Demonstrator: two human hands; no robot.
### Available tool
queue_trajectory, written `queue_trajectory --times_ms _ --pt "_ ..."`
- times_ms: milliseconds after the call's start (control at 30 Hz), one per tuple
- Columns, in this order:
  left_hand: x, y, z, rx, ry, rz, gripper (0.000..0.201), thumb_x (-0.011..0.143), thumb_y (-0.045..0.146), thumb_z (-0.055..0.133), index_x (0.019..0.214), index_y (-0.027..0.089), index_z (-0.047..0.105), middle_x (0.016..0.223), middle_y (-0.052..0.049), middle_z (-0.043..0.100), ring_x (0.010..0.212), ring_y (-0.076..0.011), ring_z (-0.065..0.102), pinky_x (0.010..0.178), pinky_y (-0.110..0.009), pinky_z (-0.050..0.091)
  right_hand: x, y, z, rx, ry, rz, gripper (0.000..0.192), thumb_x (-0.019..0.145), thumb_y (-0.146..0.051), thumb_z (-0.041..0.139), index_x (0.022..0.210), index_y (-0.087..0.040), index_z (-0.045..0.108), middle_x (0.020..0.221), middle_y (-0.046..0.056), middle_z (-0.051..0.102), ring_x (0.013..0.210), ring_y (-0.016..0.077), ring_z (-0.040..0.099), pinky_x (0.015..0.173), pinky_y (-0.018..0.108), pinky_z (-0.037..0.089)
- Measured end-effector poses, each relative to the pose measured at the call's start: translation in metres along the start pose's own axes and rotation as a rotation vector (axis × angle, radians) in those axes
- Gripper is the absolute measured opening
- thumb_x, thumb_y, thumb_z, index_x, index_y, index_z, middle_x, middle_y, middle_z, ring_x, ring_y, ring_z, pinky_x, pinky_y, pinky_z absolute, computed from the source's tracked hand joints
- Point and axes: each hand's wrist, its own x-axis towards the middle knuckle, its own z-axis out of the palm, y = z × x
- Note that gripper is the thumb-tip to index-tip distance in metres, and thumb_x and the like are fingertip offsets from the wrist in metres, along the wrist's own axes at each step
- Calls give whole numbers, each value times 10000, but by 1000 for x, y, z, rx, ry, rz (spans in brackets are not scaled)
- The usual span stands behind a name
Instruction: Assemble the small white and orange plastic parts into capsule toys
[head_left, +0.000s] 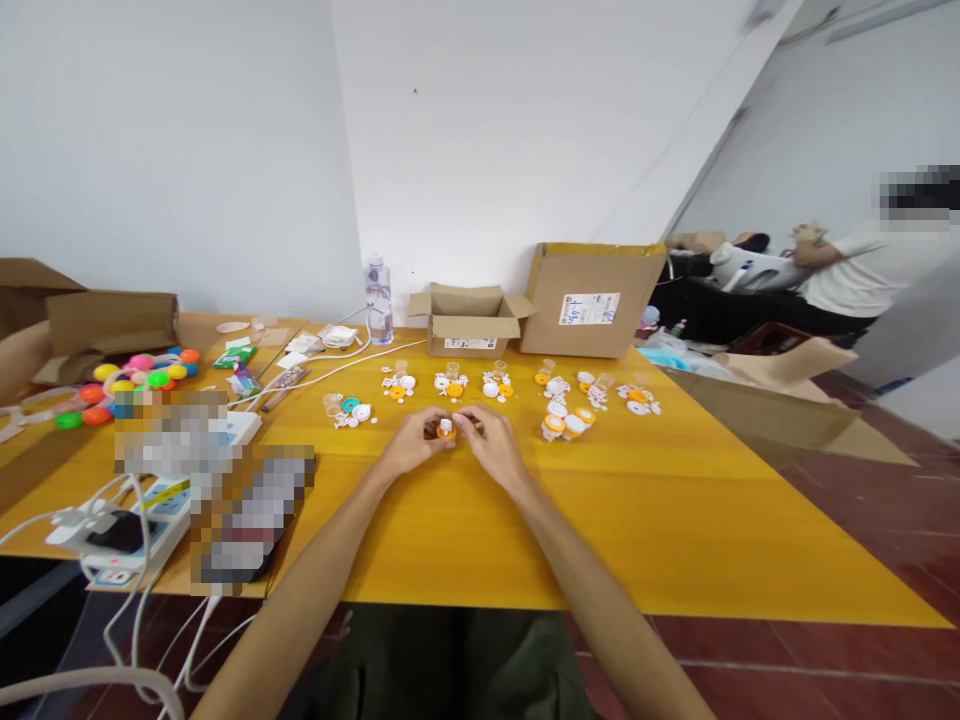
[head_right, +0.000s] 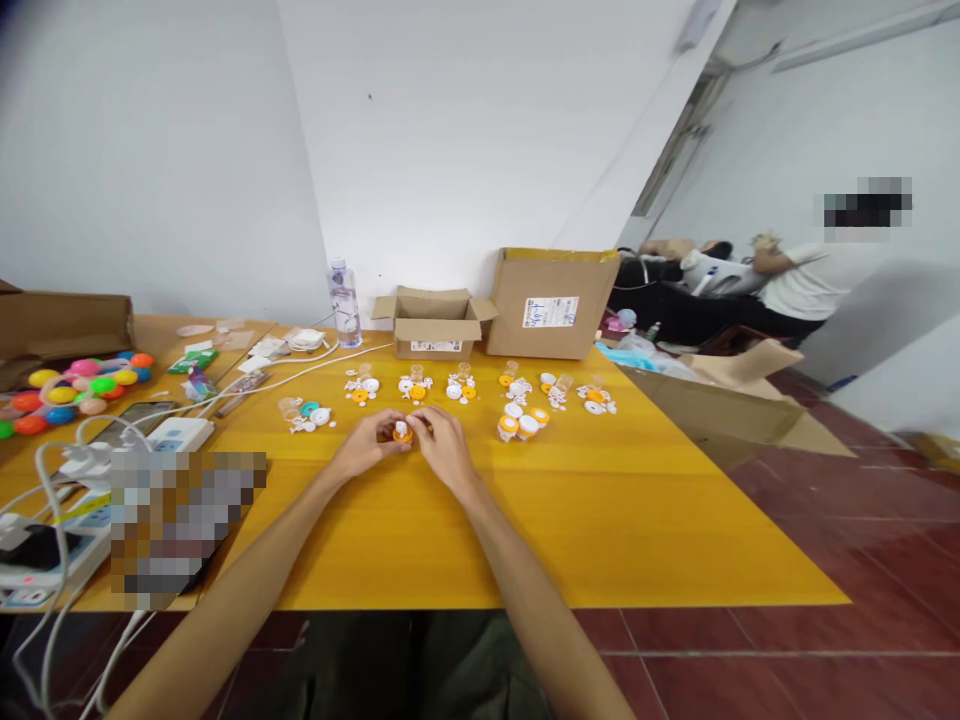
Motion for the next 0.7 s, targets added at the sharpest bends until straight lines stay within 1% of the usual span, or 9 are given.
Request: queue_trajectory --times_ms 100,167,267,333,400,500,600,700 --pt "3 0 -2 -41 101 4 288 663 256 780 928 199 682 912 -16 747 839 -182 681 786 -295 540 1 2 2 131 13 112 280 877 -479 586 789 -235 692 787 28 728 727 202 666 702 332 564" --pt "4 3 -4 -71 168 14 307 656 267 795 935 200 683 948 -31 756 909 -203 695 824 -309 540 1 2 4 256 16 199 335 824 -560 635 809 -230 692 795 29 731 725 204 674 672 336 585" --pt "3 7 -4 -131 220 34 343 672 305 804 975 201 683 1024 -57 761 991 -222 699 875 -334 538 0 1 9 465 0 330 434 714 -644 726 808 -221 693 797 31 733 763 212 697 678 345 609" --pt "1 10 -3 -166 228 50 374 688 340 805 1015 205 683 1068 -69 760 1023 -229 696 897 -350 539 -1 -2 12 599 -30 407 457 665 -646 774 797 -215 700 813 31 740 786 205 708 728 355 617" --pt "0 12 -1 -186 227 60 410 696 367 808 1053 209 685 1106 -77 756 1052 -234 691 917 -362 537 -2 -4 14 721 -50 464 440 637 -615 814 778 -212 709 834 29 743 808 194 713 786 360 613" --pt "0 12 1 -181 212 58 458 706 398 809 1109 214 692 1165 -86 746 1104 -241 675 964 -379 521 -3 -5 16 855 -30 502 394 617 -550 859 764 -215 716 828 19 739 844 183 710 844 362 597" --pt "0 12 2 -162 190 49 464 724 409 800 1132 212 704 1201 -90 740 1146 -248 662 1012 -395 497 -2 -3 17 921 4 520 376 592 -494 894 786 -218 727 791 6 733 822 171 700 871 369 586" --pt "1 13 2 -166 178 52 422 726 387 800 1102 212 722 1203 -86 741 1158 -249 656 1024 -393 490 -2 -1 16 935 24 530 378 560 -472 914 772 -218 733 768 2 732 797 165 693 889 374 578"
